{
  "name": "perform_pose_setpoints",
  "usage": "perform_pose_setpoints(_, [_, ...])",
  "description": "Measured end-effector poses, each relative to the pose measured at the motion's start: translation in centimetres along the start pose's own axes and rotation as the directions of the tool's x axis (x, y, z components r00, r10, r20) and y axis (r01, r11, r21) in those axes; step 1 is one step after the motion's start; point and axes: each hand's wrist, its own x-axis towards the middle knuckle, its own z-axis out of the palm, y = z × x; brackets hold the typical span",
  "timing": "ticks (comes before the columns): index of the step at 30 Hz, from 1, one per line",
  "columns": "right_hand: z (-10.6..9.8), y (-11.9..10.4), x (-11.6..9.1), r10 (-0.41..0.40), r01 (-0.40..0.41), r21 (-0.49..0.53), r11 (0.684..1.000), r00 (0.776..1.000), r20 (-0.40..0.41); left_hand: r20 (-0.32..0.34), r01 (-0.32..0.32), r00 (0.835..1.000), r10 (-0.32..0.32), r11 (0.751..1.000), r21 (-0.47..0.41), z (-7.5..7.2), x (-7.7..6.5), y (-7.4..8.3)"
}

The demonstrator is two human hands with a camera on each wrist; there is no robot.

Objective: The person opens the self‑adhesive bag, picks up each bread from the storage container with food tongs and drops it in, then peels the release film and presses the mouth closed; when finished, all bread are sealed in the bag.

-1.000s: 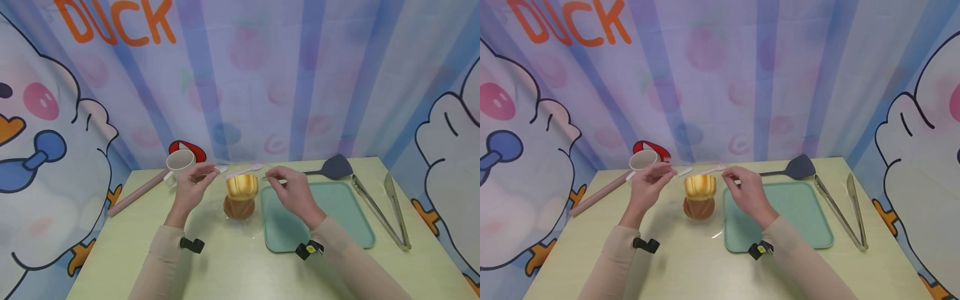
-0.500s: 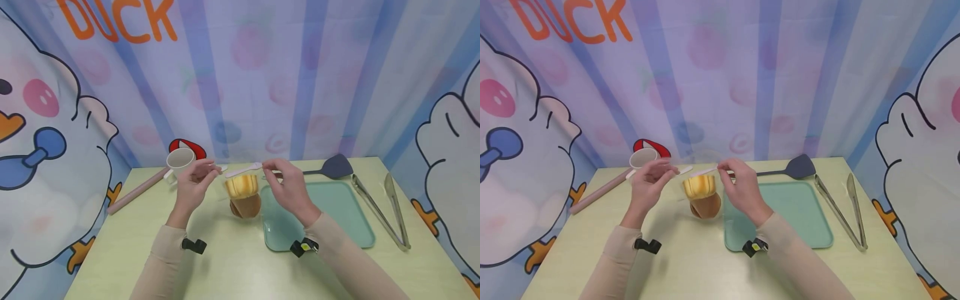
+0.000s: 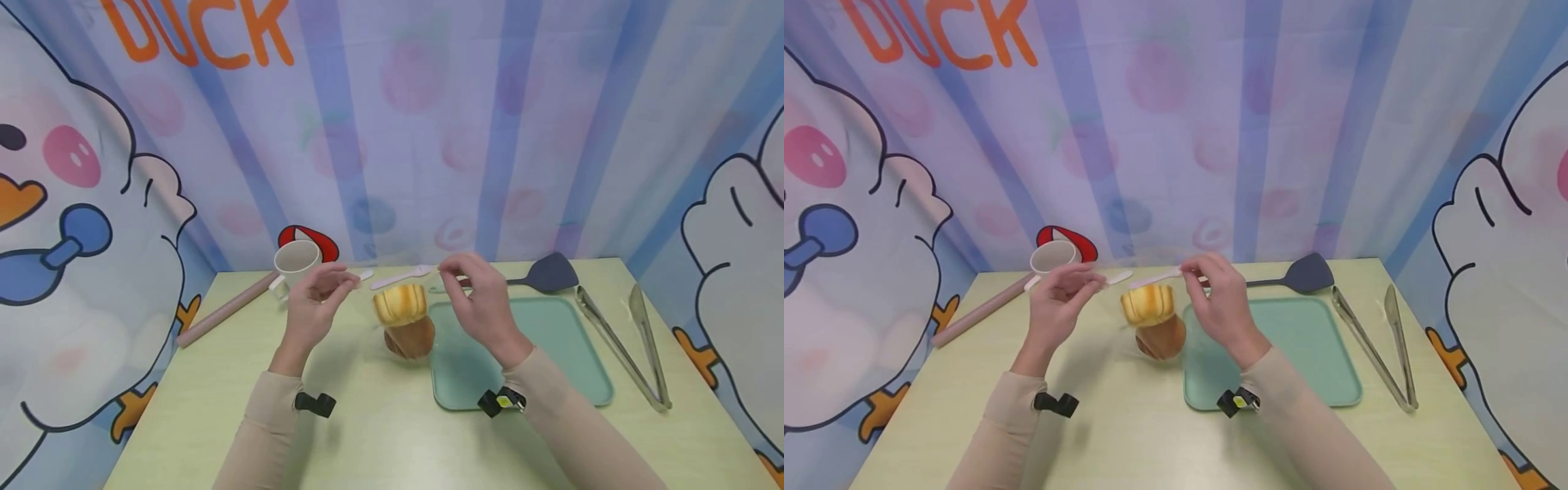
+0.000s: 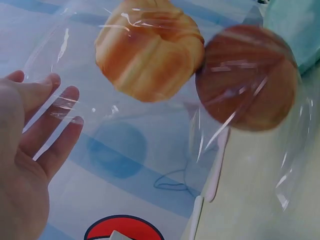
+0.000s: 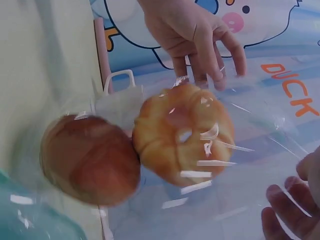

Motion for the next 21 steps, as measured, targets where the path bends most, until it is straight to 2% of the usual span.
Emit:
perform_pose_setpoints(6, [0.1, 0.6, 0.0, -0.042, 0.042, -0.041, 0.998, 0.999, -0.003, 0.049, 0.000, 0.999, -0.002, 0.999, 0.042, -0.3, -0.3, 0.1])
perform_pose_setpoints(9, [0.1, 0.7, -0.1, -0.026, 0.025, -0.036, 0.999, 1.000, -0.011, 0.046, 0.004, 0.999, -0.006, 0.999, 0.052, -0.3, -0.3, 0.3])
perform_pose_setpoints(13, [-0.3, 0.7, 0.0, 0.046, -0.046, 0.006, 0.999, 0.999, 0.005, -0.004, 0.018, 1.000, -0.018, 1.000, 0.019, -0.6, -0.3, 0.4])
perform_pose_setpoints(16, [-0.5, 0.8, 0.0, 0.114, -0.117, 0.048, 0.992, 0.992, 0.049, -0.037, 0.032, 0.999, -0.033, 0.999, -0.035, -1.0, -0.4, 0.5])
perform_pose_setpoints(21, [-0.5, 0.7, -0.1, 0.232, -0.251, 0.142, 0.958, 0.963, 0.138, -0.002, 0.055, 0.998, -0.056, 0.993, -0.103, -1.2, -0.5, 0.4])
